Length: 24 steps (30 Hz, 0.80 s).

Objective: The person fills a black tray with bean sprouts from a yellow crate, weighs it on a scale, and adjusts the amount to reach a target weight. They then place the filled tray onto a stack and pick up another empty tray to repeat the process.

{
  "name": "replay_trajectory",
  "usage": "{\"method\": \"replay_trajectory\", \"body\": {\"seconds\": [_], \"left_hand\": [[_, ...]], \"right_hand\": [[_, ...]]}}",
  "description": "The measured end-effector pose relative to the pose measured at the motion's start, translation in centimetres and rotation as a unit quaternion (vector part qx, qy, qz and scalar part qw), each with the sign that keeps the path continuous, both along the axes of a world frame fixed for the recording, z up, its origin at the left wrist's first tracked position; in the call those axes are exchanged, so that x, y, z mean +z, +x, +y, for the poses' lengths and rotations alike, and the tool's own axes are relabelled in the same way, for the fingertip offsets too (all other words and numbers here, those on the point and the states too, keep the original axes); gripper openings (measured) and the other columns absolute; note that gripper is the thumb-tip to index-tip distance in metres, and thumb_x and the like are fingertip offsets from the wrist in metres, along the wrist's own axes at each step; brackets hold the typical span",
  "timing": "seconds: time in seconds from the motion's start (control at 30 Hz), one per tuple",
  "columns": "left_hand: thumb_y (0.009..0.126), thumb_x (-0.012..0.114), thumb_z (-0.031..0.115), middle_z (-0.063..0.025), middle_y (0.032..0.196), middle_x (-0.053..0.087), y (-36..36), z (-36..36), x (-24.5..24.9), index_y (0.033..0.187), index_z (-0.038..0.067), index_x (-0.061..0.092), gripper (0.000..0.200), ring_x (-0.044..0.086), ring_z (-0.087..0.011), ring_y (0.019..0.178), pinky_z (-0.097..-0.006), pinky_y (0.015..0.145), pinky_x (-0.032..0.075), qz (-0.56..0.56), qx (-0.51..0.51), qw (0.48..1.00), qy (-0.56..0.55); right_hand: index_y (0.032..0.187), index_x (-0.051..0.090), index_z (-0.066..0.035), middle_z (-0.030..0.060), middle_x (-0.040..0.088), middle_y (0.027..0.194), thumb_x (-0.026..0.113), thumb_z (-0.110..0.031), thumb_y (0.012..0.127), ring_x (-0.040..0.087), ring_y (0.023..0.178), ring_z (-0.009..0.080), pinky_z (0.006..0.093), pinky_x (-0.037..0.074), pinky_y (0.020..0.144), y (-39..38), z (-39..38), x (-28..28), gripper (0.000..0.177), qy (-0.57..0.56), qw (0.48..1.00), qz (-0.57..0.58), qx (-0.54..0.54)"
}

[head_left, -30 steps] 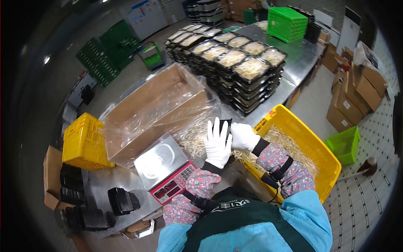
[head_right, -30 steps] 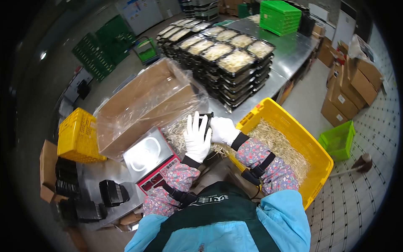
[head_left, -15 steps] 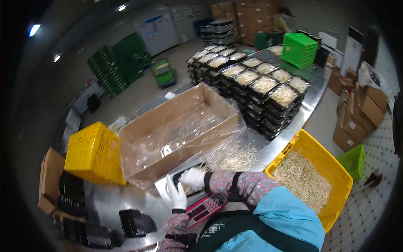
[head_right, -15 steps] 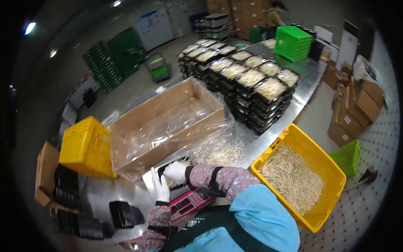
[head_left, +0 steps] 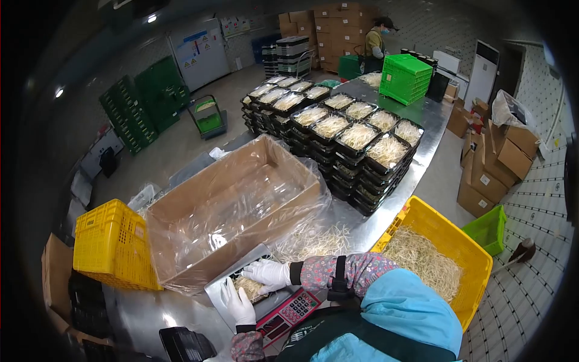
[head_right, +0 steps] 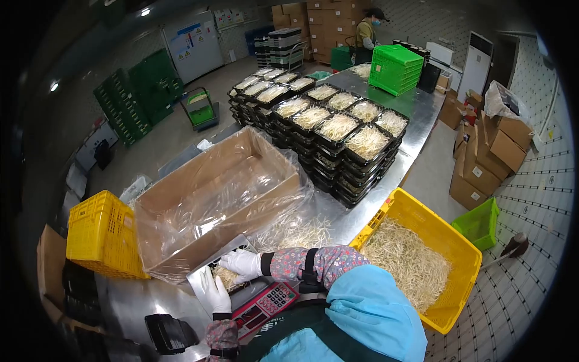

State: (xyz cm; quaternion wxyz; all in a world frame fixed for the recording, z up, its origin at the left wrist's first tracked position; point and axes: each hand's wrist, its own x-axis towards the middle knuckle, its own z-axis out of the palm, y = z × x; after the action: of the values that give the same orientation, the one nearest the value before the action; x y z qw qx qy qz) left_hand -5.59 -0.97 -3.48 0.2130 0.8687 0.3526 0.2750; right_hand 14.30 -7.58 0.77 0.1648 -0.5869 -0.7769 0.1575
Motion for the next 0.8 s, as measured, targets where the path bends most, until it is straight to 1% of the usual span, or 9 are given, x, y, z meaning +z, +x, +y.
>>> {"method": "replay_trajectory", "body": {"seconds": [0.07, 0.27, 0.37, 0.4, 0.47, 0.5, 0.53, 0.6, 0.8], "left_hand": [[0.095, 0.050, 0.017, -0.0240, 0.144, 0.046, 0.6, -0.6, -0.2, 0.142, -0.004, 0.044, 0.052, 0.029, -0.0450, 0.141, -0.0510, 0.116, 0.022, -0.023, 0.003, 0.999, 0.026], [0.095, 0.050, 0.022, -0.0213, 0.136, 0.055, 0.8, -0.6, -0.1, 0.136, -0.003, 0.053, 0.048, 0.036, -0.0448, 0.137, -0.0519, 0.114, 0.026, 0.074, -0.014, 0.994, 0.074], [0.092, 0.053, 0.023, -0.0214, 0.135, 0.055, 0.9, -0.6, 0.4, 0.135, -0.002, 0.054, 0.049, 0.040, -0.0440, 0.133, -0.0519, 0.113, 0.027, 0.086, -0.002, 0.993, 0.076], [0.091, 0.054, 0.023, -0.0218, 0.134, 0.055, 0.6, -0.1, -0.2, 0.135, -0.001, 0.053, 0.051, 0.040, -0.0436, 0.132, -0.0517, 0.113, 0.027, 0.075, -0.006, 0.994, 0.081], [0.091, 0.058, 0.027, -0.0222, 0.134, 0.055, 0.4, -0.1, -0.6, 0.138, 0.000, 0.051, 0.055, 0.040, -0.0432, 0.132, -0.0516, 0.113, 0.026, 0.064, 0.003, 0.994, 0.089], [0.090, 0.060, 0.029, -0.0218, 0.134, 0.055, 0.6, -0.7, 0.6, 0.138, 0.000, 0.050, 0.057, 0.040, -0.0428, 0.132, -0.0510, 0.113, 0.027, 0.077, -0.002, 0.993, 0.086], [0.089, 0.062, 0.032, -0.0201, 0.134, 0.056, -1.7, -0.8, -0.6, 0.138, 0.002, 0.051, 0.058, 0.039, -0.0421, 0.134, -0.0514, 0.111, 0.030, 0.057, 0.012, 0.996, 0.067], [0.089, 0.063, 0.034, -0.0171, 0.137, 0.055, 1.0, -0.5, 0.9, 0.136, 0.006, 0.054, 0.056, 0.036, -0.0424, 0.137, -0.0505, 0.109, 0.034, 0.119, -0.012, 0.988, 0.099], [0.087, 0.068, 0.032, -0.0220, 0.146, 0.045, 0.1, 0.2, 1.1, 0.146, 0.000, 0.040, 0.073, 0.033, -0.0411, 0.140, -0.0459, 0.115, 0.029, 0.057, -0.034, 0.998, 0.009]], "right_hand": [[0.133, 0.045, 0.009, 0.0261, 0.053, 0.128, 0.071, -0.032, 0.079, 0.052, 0.118, 0.0396, 0.0463, 0.042, 0.102, -1.2, 0.9, -4.4, 0.073, 0.110, 0.993, 0.034, 0.038], [0.131, 0.048, 0.001, 0.0219, 0.053, 0.126, 0.070, -0.038, 0.083, 0.053, 0.115, 0.0397, 0.0470, 0.045, 0.097, -0.4, 3.4, -4.9, 0.065, 0.047, 0.987, 0.085, 0.130], [0.133, 0.049, -0.004, 0.0235, 0.055, 0.124, 0.073, -0.040, 0.078, 0.055, 0.114, 0.0419, 0.0466, 0.045, 0.098, 1.4, 3.1, -4.4, 0.070, 0.119, 0.957, 0.191, 0.184], [0.134, 0.049, -0.004, 0.0244, 0.056, 0.126, 0.076, -0.042, 0.074, 0.055, 0.114, 0.0426, 0.0473, 0.045, 0.099, 2.1, 2.8, -2.3, 0.076, 0.044, 0.976, 0.135, 0.165], [0.135, 0.050, -0.005, 0.0226, 0.056, 0.128, 0.078, -0.039, 0.067, 0.056, 0.114, 0.0420, 0.0487, 0.045, 0.098, 4.3, 2.1, -1.3, 0.082, 0.085, 0.988, 0.044, 0.123], [0.135, 0.051, -0.006, 0.0214, 0.057, 0.129, 0.079, -0.037, 0.064, 0.057, 0.113, 0.0410, 0.0483, 0.045, 0.098, 5.1, 1.8, 0.3, 0.082, 0.029, 0.991, 0.031, 0.128], [0.135, 0.054, -0.008, 0.0197, 0.060, 0.123, 0.080, -0.035, 0.062, 0.058, 0.110, 0.0393, 0.0481, 0.046, 0.095, 3.0, 1.8, -0.6, 0.082, 0.071, 0.987, 0.043, 0.137], [0.135, 0.054, -0.009, 0.0151, 0.063, 0.107, 0.084, -0.031, 0.061, 0.060, 0.104, 0.0345, 0.0467, 0.047, 0.090, 5.1, 1.8, -0.3, 0.083, 0.000, 0.993, -0.065, 0.097], [0.141, 0.048, -0.003, 0.0211, 0.058, 0.127, 0.082, -0.021, 0.067, 0.056, 0.115, 0.0389, 0.0437, 0.044, 0.102, 6.1, 0.8, 0.8, 0.083, 0.000, 0.994, 0.035, 0.105]]}}
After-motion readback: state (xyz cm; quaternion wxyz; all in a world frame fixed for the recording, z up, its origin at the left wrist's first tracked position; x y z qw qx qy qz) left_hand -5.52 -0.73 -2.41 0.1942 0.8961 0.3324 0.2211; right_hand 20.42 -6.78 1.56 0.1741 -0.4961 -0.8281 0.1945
